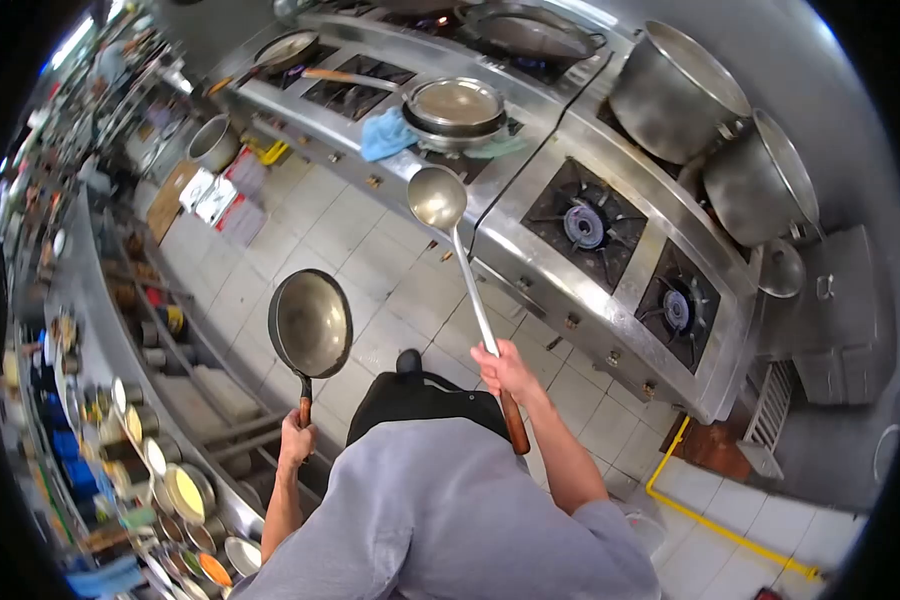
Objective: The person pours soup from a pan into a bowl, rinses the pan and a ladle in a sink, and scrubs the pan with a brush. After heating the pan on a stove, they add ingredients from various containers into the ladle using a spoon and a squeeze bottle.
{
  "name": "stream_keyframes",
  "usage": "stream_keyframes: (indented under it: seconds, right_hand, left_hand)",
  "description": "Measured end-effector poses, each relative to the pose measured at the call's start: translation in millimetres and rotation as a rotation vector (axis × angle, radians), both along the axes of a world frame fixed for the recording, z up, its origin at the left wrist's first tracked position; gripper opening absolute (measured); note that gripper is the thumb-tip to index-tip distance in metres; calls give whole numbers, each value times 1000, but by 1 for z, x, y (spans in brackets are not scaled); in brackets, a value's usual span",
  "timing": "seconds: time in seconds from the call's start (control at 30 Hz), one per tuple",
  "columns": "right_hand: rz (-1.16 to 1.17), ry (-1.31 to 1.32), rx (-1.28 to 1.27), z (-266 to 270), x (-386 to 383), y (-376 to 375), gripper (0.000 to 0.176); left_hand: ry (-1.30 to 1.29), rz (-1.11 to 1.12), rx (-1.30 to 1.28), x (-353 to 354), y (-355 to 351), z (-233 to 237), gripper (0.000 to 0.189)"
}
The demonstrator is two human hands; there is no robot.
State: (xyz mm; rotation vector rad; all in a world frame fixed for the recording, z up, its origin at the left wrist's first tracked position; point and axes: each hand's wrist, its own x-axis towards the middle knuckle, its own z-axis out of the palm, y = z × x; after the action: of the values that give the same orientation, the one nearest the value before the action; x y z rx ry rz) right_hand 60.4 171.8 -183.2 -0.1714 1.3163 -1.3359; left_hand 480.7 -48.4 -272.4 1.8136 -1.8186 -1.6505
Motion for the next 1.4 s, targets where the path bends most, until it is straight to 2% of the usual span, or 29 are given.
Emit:
stream_keyframes:
  seconds: [0.1, 0.2, 0.33, 0.43, 0.53, 0.6, 0.63, 0.77, 0.8, 0.83, 0.93, 1.0, 1.03, 1.1, 1.17, 1.27, 1.37, 1.4]
  right_hand:
    - [-139, 300, 91, 14, 11, -7, 23]
    - [-305, 475, 119, 7, 18, 4, 15]
    - [-637, 556, 46, 18, 26, 0, 13]
    - [-724, 527, 115, 55, 18, 1, 13]
    - [-761, 676, 165, 66, -12, 19, 12]
    - [-811, 743, 227, 90, -41, 25, 13]
    - [-834, 724, 179, 107, -58, 29, 13]
    - [-785, 893, 110, 179, -157, 49, 31]
    - [-777, 949, 115, 198, -186, 53, 31]
    - [-796, 982, 179, 220, -213, 52, 33]
    - [-661, 1194, 325, 255, -316, 61, 38]
    - [-589, 1455, 447, 251, -400, 69, 39]
    - [-559, 1370, 512, 273, -405, 58, 40]
    - [-478, 1412, 574, 277, -466, 54, 37]
    - [-305, 1345, 635, 277, -525, 46, 38]
    - [-281, 1143, 515, 287, -555, 25, 23]
    - [-371, 337, -109, 288, -596, 30, 12]
    - [-576, 23, -237, 301, -581, 23, 20]
  left_hand:
    - [93, -107, 106, -59, -51, 32, 40]
    - [263, -260, 180, -120, -95, 52, 28]
    - [397, -438, 337, -203, -114, 94, 25]
    - [456, -559, 438, -256, -108, 128, 25]
    - [458, -666, 522, -297, -102, 149, 24]
    - [466, -723, 587, -321, -96, 163, 23]
    - [469, -747, 618, -331, -92, 170, 23]
    - [454, -811, 649, -370, -72, 194, 22]
    - [453, -814, 660, -380, -66, 201, 22]
    - [454, -817, 670, -391, -58, 208, 21]
    - [441, -804, 687, -425, -34, 234, 20]
    - [442, -790, 699, -446, -19, 248, 20]
    - [449, -784, 707, -457, -11, 253, 19]
    - [459, -775, 710, -475, 4, 263, 19]
    - [467, -768, 696, -490, 19, 274, 18]
    - [496, -744, 668, -505, 38, 284, 22]
    - [495, -735, 650, -518, 49, 290, 23]
    - [491, -735, 645, -521, 51, 291, 23]
